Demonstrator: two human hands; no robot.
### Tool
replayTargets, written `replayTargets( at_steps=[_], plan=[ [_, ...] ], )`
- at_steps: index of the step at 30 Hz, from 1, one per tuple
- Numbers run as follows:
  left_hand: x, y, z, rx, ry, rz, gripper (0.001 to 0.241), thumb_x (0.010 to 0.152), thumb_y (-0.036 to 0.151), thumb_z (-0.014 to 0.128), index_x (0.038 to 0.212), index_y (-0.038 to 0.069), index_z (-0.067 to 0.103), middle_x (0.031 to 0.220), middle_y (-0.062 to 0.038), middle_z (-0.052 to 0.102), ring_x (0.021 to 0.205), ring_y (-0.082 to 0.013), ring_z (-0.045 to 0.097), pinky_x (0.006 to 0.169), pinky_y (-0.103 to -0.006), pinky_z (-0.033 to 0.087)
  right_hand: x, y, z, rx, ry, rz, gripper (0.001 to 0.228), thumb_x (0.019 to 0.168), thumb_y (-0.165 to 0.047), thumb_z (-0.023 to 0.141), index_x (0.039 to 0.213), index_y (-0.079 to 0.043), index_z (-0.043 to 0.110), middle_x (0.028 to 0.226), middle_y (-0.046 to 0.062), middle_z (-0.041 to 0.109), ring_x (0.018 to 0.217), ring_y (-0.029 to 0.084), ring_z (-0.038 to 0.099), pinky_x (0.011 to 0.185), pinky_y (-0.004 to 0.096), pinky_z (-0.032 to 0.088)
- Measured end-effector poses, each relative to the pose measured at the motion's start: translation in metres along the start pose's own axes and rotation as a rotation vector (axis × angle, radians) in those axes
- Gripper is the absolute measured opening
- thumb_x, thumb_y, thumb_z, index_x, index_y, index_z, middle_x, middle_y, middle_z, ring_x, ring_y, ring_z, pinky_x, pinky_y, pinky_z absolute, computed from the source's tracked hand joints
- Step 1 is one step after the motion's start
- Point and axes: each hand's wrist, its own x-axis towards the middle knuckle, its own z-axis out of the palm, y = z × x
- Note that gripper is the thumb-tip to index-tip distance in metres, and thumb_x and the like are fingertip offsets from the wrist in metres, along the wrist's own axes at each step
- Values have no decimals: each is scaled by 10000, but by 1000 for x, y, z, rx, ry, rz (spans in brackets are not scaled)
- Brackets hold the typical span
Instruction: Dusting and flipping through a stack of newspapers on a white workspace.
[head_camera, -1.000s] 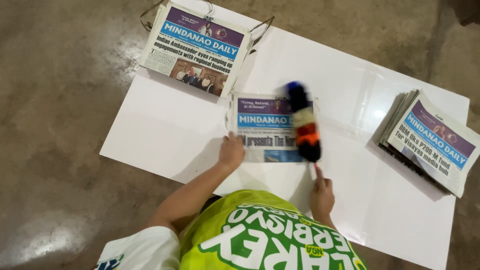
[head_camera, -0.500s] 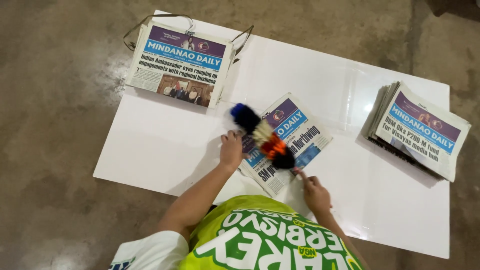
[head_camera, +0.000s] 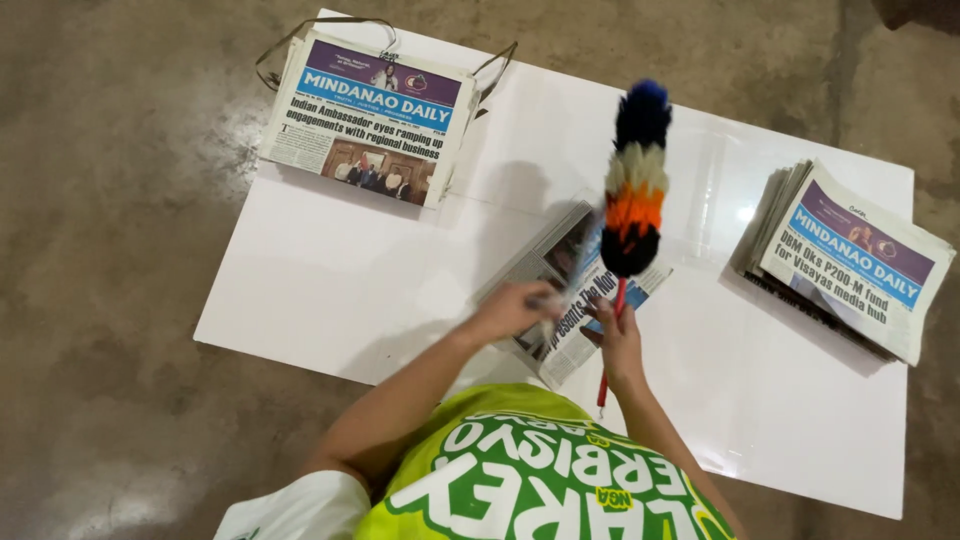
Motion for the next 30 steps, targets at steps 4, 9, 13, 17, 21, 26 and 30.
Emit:
replayTargets(
  at_steps=[4, 9, 13, 17, 21, 26, 30],
  plan=[
    [3, 1, 26, 13, -177, 471, 304, 852, 420, 806, 782, 139, 712, 1116, 12, 726, 1180, -249, 659, 1035, -385, 516, -18, -37, 13, -548, 86, -6, 604, 731, -431, 914, 1098, -114, 554, 1107, 200, 665, 1107, 395, 646, 858, 528, 536],
    [13, -91, 4, 517, 47, 444, 634, 885, 432, 727, 1458, 206, 574, 1416, -190, 582, 1347, -409, 525, 1037, -543, 459, -25, -60, -19, -86, 41, -128, 361, 774, -18, 820, 1042, -76, 585, 887, 70, 668, 832, 221, 649, 776, 344, 521],
    [-12, -134, -10, 1197, -261, 147, 652, 979, 638, 485, 1568, 385, 365, 1736, -17, 108, 1589, -320, 49, 1260, -538, 95, 3, -38, -69, -94, 93, -181, 385, 737, -36, 867, 1014, -120, 613, 835, 23, 673, 762, 167, 658, 711, 279, 519],
    [-21, -150, -6, 1127, 128, 65, 546, 933, 479, 609, 1447, 316, 530, 1542, -61, 455, 1459, -328, 337, 1098, -630, 309, 56, 9, -134, -498, 359, -238, 337, 804, -89, 853, 975, -112, 563, 797, 75, 635, 770, 281, 650, 703, 374, 506],
    [-13, -181, -7, 1111, 205, 60, 438, 966, 448, 564, 1401, 401, 540, 1471, -14, 511, 1361, -319, 445, 1005, -627, 392, 74, 39, -168, -949, 585, -271, 406, 840, -210, 902, 885, -49, 532, 1353, 149, 510, 1116, 467, 635, 887, 528, 555],
    [0, -186, -22, 960, 250, -141, 429, 846, 307, 711, 1273, 315, 671, 1388, -44, 512, 1331, -326, 430, 973, -507, 492, 21, 44, -86, -831, 449, -280, 265, 1108, -326, 598, 1100, -61, 580, 973, 232, 628, 954, 504, 649, 832, 597, 495],
    [-10, -106, -22, 864, 427, -440, 364, 815, 376, 820, 1043, 98, 769, 1398, -176, 452, 1337, -378, 380, 1008, -449, 464, -51, 23, -11, -880, -124, -428, 411, 998, -237, 436, 1398, -184, 518, 966, 318, 704, 792, 588, 647, 689, 681, 498]
  ],
)
